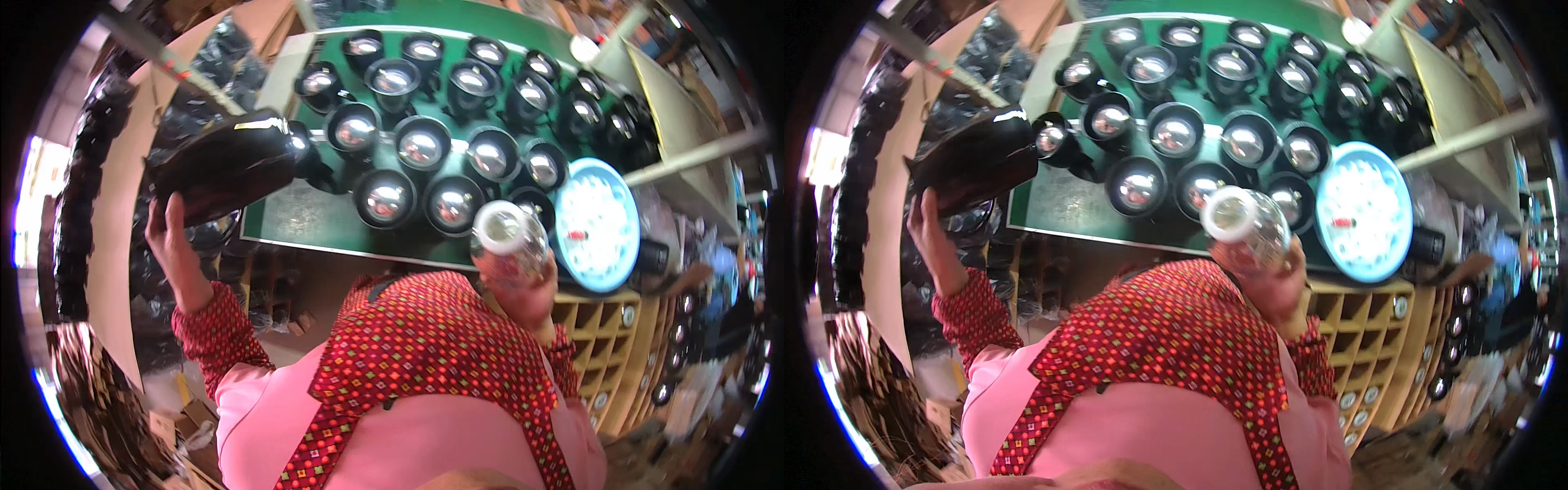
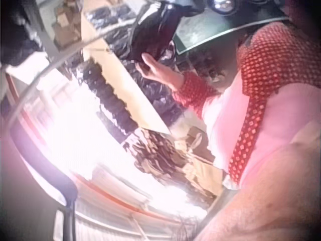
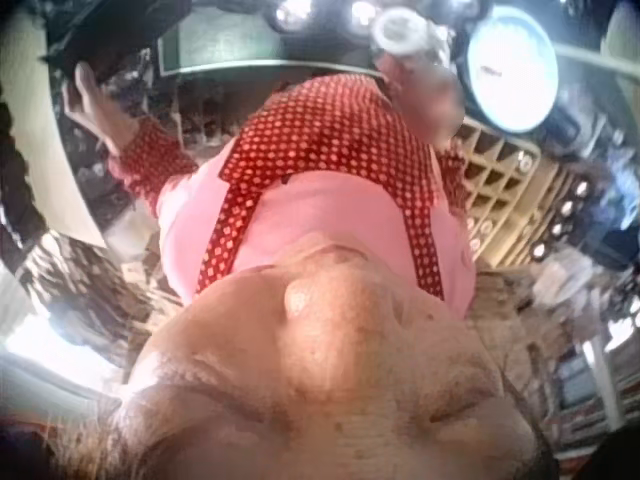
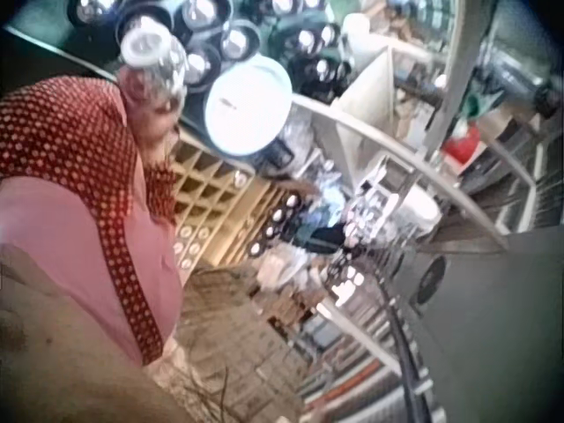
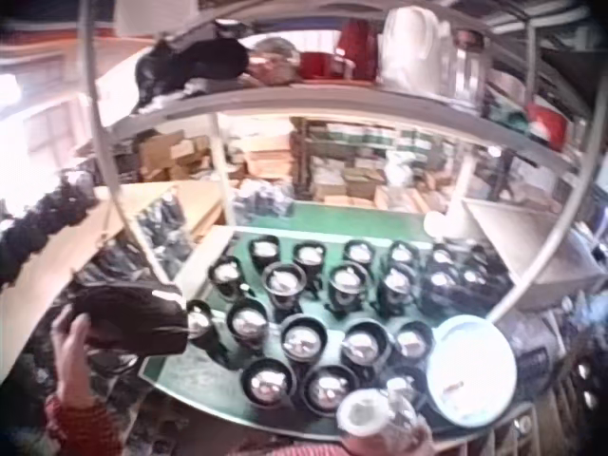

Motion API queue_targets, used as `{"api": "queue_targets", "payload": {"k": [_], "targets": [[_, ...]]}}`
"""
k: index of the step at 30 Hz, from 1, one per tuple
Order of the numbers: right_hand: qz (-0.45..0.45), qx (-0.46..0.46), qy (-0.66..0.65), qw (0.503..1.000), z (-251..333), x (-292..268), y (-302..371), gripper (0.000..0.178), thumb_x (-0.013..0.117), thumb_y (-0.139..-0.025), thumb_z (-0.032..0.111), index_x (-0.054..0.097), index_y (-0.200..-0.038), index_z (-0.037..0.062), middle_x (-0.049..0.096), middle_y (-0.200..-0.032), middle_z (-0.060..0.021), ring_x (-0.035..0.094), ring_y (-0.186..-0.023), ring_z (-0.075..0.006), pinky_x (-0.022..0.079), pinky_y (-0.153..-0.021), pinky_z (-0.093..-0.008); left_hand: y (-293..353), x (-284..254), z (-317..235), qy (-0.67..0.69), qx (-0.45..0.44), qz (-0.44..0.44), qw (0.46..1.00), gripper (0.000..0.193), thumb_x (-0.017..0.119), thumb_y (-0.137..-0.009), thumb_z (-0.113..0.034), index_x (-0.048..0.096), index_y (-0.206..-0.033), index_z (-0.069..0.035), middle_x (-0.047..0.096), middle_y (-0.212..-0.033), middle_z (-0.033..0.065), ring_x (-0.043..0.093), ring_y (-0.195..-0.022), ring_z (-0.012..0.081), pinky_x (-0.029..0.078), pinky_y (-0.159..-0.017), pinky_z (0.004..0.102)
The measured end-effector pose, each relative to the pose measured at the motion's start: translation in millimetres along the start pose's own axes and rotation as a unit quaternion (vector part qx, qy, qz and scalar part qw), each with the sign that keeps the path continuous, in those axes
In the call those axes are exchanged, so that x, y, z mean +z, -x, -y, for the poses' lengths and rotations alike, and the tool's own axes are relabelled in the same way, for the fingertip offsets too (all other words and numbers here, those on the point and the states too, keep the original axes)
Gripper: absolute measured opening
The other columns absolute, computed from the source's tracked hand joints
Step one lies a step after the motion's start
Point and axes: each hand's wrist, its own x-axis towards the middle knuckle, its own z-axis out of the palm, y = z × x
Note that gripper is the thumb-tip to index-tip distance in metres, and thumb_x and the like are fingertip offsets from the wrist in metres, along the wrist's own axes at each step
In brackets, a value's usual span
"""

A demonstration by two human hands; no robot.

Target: The person assembles black kettles by inserting small circular components into the base of each kettle and placing them on a green workbench. The person handles the kettles one at a time, picks up components from a blue bowl, and arranges the finished units on the table.

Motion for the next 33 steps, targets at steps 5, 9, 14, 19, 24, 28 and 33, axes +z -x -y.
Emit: {"api": "queue_targets", "payload": {"k": [5, 9, 14, 19, 24, 28, 33], "targets": [[-0.028, 0.027, 0.032, 0.999, -9, 20, -11, 0.065, 0.045, -0.108, 0.053, 0.047, -0.159, 0.0133, 0.051, -0.161, -0.0165, 0.045, -0.149, -0.0399, 0.030, -0.125, -0.0662, 48, 60, -80, 0.146, -0.001, 0.183, 0.972, 0.062, 0.090, -0.078, -0.041, 0.065, -0.111, 0.005, 0.066, -0.131, 0.0216, 0.067, -0.116, 0.0294, 0.053, -0.101, 0.0397], [0.054, 0.034, -0.001, 0.998, -6, 7, -2, 0.055, 0.046, -0.111, 0.044, 0.054, -0.154, 0.0107, 0.059, -0.154, -0.0139, 0.051, -0.146, -0.0348, 0.035, -0.124, -0.0583, 56, 133, -156, 0.140, 0.244, 0.420, 0.863, 0.071, 0.101, -0.056, -0.052, 0.065, -0.084, 0.003, 0.062, -0.135, 0.0302, 0.065, -0.123, 0.0412, 0.051, -0.105, 0.0463], [0.091, -0.186, 0.404, 0.891, -4, -8, 38, 0.059, 0.048, -0.110, 0.043, 0.052, -0.154, 0.0051, 0.059, -0.153, -0.0162, 0.056, -0.141, -0.0350, 0.044, -0.120, -0.0521, 95, 189, -190, 0.170, 0.297, 0.483, 0.806, 0.077, 0.104, -0.058, -0.047, 0.058, -0.097, 0.001, 0.062, -0.138, 0.0327, 0.071, -0.116, 0.0374, 0.057, -0.098, 0.0438], [0.033, -0.193, 0.375, 0.906, 6, -37, 68, 0.060, 0.053, -0.107, 0.042, 0.052, -0.153, 0.0032, 0.060, -0.149, -0.0169, 0.057, -0.138, -0.0350, 0.047, -0.117, -0.0504, 134, 222, -196, 0.237, 0.227, 0.514, 0.793, 0.119, 0.107, -0.060, -0.041, 0.040, -0.147, 0.006, 0.063, -0.138, 0.0249, 0.072, -0.117, 0.0330, 0.058, -0.099, 0.0411], [-0.007, -0.210, 0.328, 0.921, 12, -40, 82, 0.062, 0.060, -0.103, 0.044, 0.053, -0.150, 0.0027, 0.062, -0.145, -0.0168, 0.058, -0.134, -0.0343, 0.047, -0.114, -0.0497, 146, 235, -215, 0.200, 0.237, 0.536, 0.785, 0.115, 0.105, -0.061, -0.043, 0.047, -0.147, 0.007, 0.067, -0.130, 0.0223, 0.074, -0.115, 0.0321, 0.059, -0.099, 0.0426], [-0.020, -0.226, 0.327, 0.917, 17, -38, 89, 0.065, 0.065, -0.100, 0.045, 0.054, -0.148, 0.0023, 0.063, -0.141, -0.0166, 0.059, -0.131, -0.0339, 0.047, -0.112, -0.0492, 151, 239, -221, 0.205, 0.267, 0.528, 0.780, 0.108, 0.102, -0.064, -0.042, 0.049, -0.145, 0.006, 0.067, -0.128, 0.0246, 0.073, -0.115, 0.0400, 0.060, -0.097, 0.0447], [-0.065, -0.277, 0.341, 0.896, 35, -25, 87, 0.068, 0.072, -0.097, 0.046, 0.055, -0.145, 0.0018, 0.064, -0.137, -0.0165, 0.060, -0.127, -0.0332, 0.047, -0.109, -0.0485, 147, 243, -202, 0.287, 0.208, 0.526, 0.773, 0.107, 0.102, -0.067, -0.039, 0.048, -0.147, 0.006, 0.066, -0.131, 0.0223, 0.072, -0.118, 0.0320, 0.057, -0.102, 0.0412]]}}
